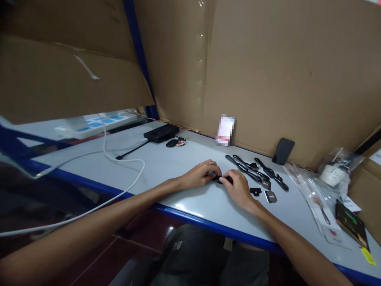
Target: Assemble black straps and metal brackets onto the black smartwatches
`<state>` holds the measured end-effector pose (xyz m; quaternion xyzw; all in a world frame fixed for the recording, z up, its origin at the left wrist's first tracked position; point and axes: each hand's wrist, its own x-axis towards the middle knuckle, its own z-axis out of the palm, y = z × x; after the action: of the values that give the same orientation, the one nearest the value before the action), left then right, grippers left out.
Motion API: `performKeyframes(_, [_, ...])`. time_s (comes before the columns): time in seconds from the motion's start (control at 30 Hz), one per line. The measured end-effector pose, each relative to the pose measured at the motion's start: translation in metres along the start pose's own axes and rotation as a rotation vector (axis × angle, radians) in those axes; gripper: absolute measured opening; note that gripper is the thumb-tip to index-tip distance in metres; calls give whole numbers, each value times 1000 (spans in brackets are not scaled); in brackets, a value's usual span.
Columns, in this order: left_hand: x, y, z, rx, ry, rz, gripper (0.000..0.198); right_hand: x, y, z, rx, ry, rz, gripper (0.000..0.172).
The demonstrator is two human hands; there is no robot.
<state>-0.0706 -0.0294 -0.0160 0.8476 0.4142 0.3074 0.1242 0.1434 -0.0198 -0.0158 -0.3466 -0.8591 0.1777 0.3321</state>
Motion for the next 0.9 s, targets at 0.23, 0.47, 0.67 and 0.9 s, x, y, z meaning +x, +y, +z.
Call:
performKeyframes(0.23, [0, -2, 1, -8, -2, -22, 30, 3, 9, -2, 143, -31, -7, 17])
performKeyframes(0.47, [-4, -2, -2, 6, -20, -22, 30, 14, 22, -10, 355, -108, 108, 17])
performKeyframes(0.67, [-5, -1, -4, -9, -50, 1, 22, 11, 22, 1, 321, -15, 136, 10])
performKeyframes(0.9, [-4, 5, -12, -88, -108, -61, 27, 9, 15, 5, 305, 50, 160, 15])
